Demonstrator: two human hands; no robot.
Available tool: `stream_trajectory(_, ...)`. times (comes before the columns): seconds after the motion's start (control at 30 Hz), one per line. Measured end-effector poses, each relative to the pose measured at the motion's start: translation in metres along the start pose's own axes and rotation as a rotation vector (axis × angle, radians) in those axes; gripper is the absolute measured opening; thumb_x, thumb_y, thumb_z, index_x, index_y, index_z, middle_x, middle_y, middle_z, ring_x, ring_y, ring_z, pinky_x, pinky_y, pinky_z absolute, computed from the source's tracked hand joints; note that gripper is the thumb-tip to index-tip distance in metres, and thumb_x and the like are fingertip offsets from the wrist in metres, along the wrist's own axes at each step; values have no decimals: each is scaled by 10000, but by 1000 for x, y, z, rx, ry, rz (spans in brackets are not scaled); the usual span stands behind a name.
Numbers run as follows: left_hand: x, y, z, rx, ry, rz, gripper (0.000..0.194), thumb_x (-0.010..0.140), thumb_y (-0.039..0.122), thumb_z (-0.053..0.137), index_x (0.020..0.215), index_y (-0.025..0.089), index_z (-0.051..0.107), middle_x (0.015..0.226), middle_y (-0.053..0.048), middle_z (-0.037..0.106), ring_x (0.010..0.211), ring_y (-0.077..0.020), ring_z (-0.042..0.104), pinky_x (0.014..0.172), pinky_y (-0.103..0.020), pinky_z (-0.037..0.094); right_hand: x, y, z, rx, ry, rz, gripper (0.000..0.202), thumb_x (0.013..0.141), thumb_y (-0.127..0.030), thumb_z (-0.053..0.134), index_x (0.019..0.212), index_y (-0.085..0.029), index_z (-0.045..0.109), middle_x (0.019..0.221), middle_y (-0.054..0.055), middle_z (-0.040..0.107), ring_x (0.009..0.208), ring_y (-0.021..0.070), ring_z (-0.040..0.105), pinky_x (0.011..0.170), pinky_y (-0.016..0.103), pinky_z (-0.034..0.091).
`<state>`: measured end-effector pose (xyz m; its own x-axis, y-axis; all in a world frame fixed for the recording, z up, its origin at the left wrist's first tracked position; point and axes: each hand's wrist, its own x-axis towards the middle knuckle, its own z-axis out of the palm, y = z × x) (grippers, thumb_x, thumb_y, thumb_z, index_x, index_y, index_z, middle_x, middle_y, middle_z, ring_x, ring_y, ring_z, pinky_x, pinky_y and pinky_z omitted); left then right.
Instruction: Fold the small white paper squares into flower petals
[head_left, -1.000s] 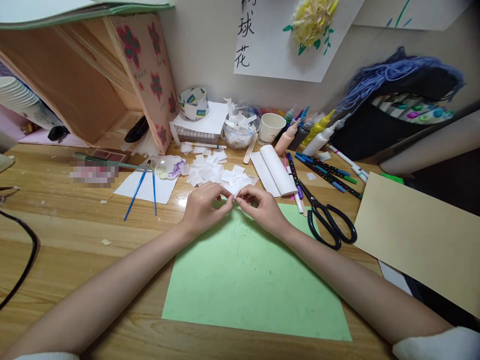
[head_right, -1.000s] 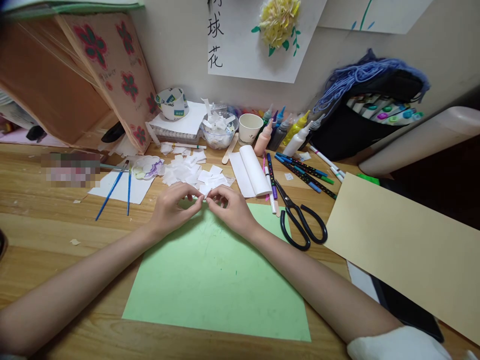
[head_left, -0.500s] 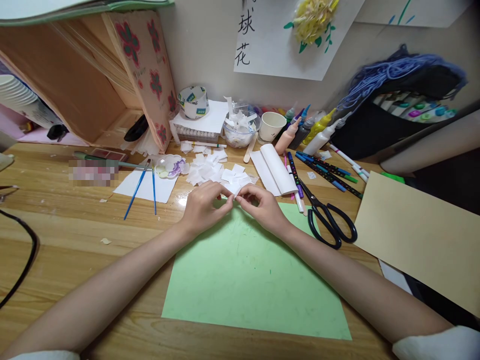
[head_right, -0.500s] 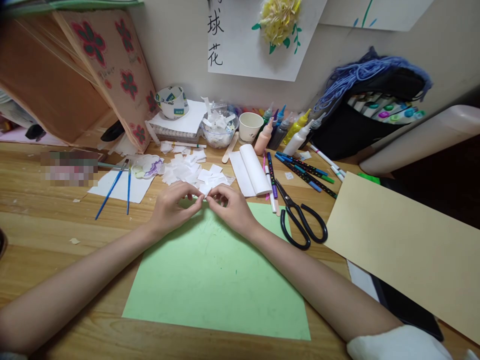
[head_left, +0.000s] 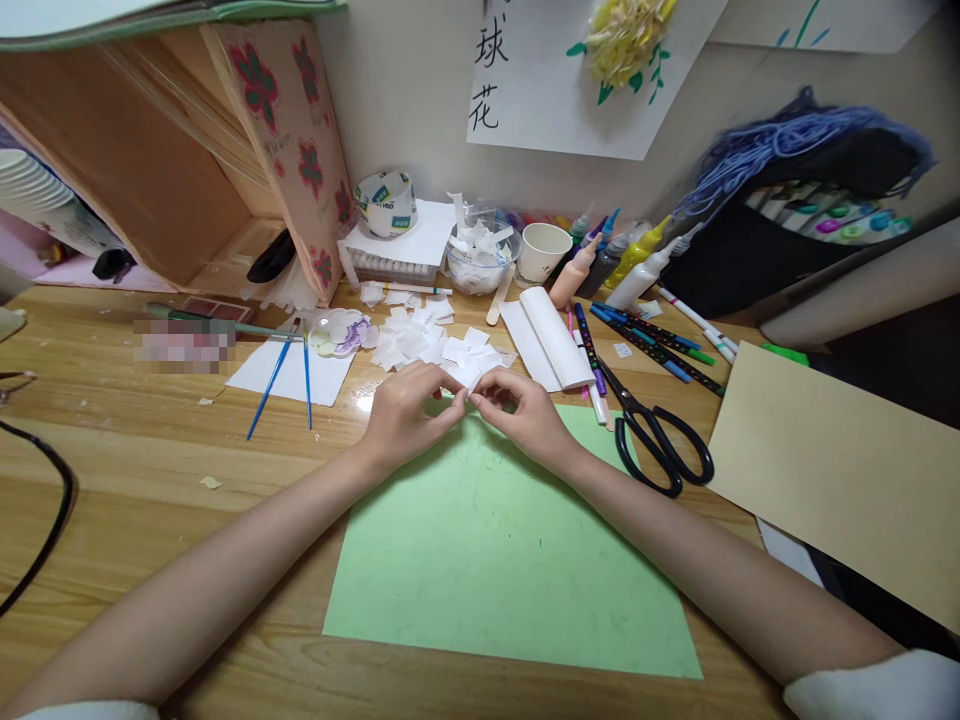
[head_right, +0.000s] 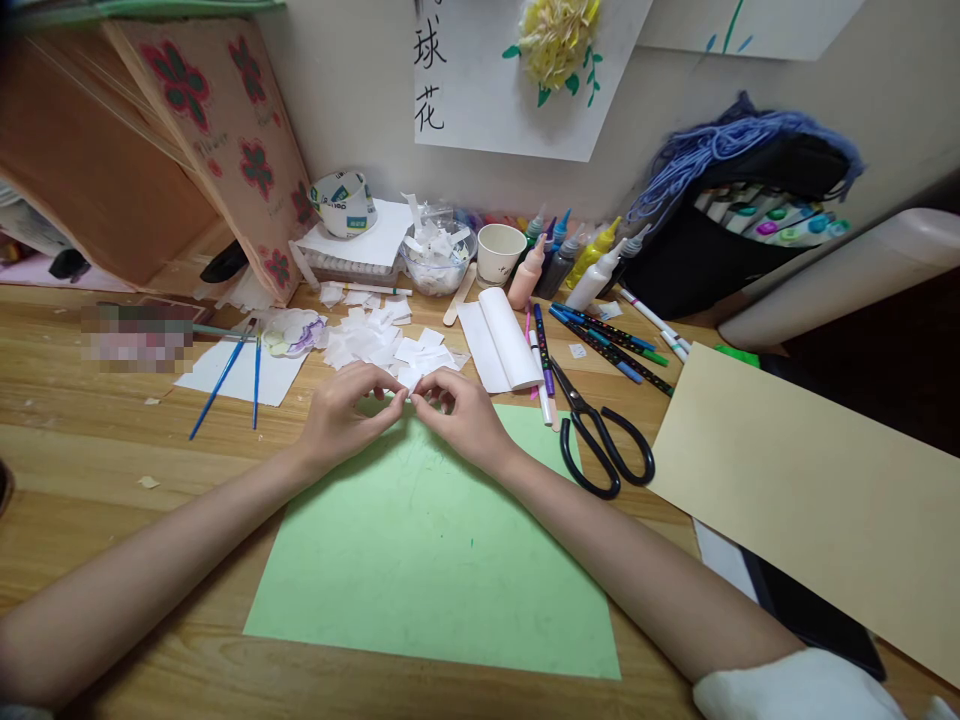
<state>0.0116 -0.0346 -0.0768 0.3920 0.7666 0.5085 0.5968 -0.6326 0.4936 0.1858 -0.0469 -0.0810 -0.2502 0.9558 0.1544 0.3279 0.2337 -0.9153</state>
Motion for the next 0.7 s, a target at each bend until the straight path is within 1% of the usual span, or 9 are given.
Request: stream_trajectory(0.7,0,0,1,-2,-4,-1,112,810,229,569,719,168,593,676,-12,632,645,-128,548,615,-258,411,0,0,-1,-13,5,-3,66,799,-233,561,775,-180,593,759,15,588,671,128,504,601,259,399)
